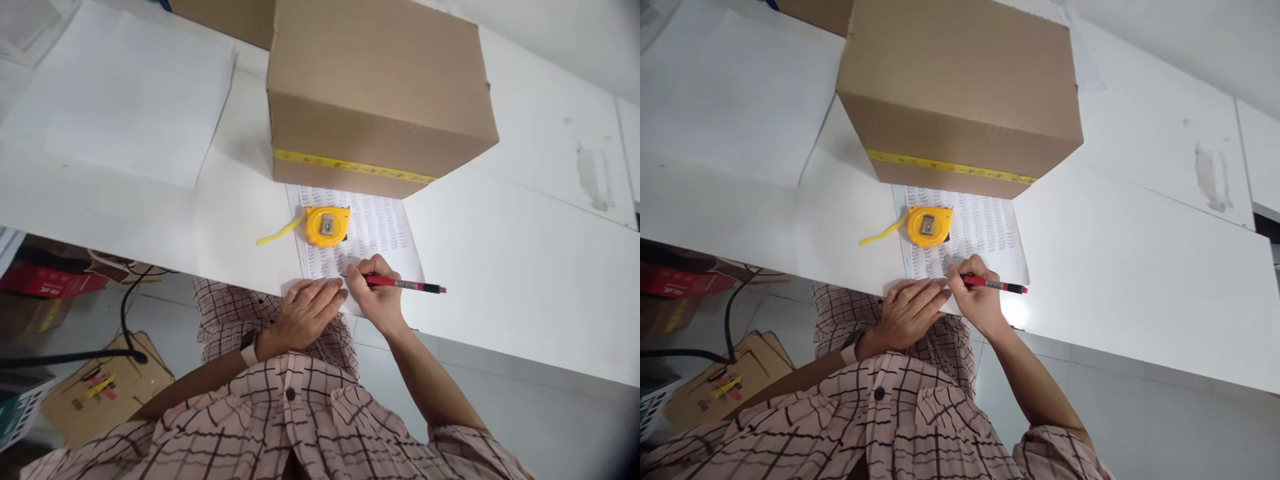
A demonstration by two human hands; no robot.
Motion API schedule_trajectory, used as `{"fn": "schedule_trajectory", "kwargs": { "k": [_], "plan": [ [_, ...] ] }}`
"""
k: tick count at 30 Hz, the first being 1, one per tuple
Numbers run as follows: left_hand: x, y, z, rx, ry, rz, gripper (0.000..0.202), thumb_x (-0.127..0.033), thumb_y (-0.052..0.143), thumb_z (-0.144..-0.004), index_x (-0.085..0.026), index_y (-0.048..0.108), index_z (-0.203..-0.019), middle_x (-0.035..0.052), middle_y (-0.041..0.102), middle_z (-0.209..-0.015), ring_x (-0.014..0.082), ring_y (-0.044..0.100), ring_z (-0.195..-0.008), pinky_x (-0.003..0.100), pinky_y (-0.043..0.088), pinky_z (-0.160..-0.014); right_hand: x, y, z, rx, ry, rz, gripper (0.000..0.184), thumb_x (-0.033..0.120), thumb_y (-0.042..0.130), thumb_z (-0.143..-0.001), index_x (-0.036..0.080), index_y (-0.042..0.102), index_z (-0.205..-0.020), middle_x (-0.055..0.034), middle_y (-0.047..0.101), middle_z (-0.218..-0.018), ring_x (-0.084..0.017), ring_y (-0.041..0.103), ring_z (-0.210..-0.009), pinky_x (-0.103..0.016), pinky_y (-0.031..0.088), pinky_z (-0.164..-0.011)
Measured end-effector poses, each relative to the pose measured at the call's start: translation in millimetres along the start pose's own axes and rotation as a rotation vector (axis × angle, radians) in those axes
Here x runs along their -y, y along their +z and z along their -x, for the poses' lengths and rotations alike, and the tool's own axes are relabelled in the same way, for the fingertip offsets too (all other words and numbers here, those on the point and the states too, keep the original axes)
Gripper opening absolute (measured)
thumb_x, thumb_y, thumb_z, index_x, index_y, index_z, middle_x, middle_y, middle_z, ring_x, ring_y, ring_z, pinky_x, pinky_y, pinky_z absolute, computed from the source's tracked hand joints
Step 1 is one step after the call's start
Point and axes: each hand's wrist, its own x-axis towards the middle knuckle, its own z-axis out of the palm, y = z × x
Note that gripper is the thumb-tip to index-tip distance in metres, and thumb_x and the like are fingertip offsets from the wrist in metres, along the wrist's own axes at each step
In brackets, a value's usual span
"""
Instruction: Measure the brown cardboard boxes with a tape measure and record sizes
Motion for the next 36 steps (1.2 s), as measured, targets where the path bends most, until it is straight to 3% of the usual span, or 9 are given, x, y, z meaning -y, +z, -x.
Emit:
{"fn": "schedule_trajectory", "kwargs": {
  "k": [12,22,36],
  "plan": [
    [-0.4,-4.3,-5.4,-0.028,0.035,-0.044,0.030,-0.027,0.062,-0.097,-0.026,0.066,-0.127,0.0007,0.075,-0.123,0.0202,0.067,-0.112,0.035,0.041,-0.105,3.8,0.8,-1.7,0.032,-0.066,0.110,0.032,0.033,0.063,-0.090,0.024,0.042,-0.068,0.0056,0.047,-0.057,-0.011,0.041,-0.051,-0.026,0.037,-0.050],
    [-0.9,-3.2,-6.7,-0.075,0.058,-0.074,0.027,-0.026,0.060,-0.098,-0.018,0.069,-0.123,0.0036,0.075,-0.123,0.0203,0.065,-0.111,0.036,0.043,-0.103,1.6,1.6,-1.5,0.021,-0.091,0.060,0.031,0.028,0.063,-0.090,0.023,0.041,-0.069,0.0068,0.046,-0.058,-0.009,0.040,-0.051,-0.024,0.036,-0.049],
    [-0.2,-0.7,-6.7,-0.087,0.062,-0.089,0.026,-0.027,0.058,-0.100,-0.020,0.070,-0.121,0.0026,0.075,-0.123,0.0198,0.064,-0.111,0.036,0.044,-0.103,1.8,1.4,-3.9,0.004,-0.125,0.050,0.030,0.022,0.063,-0.089,0.022,0.042,-0.068,0.0076,0.043,-0.058,-0.008,0.039,-0.051,-0.024,0.034,-0.049]
  ]
}}
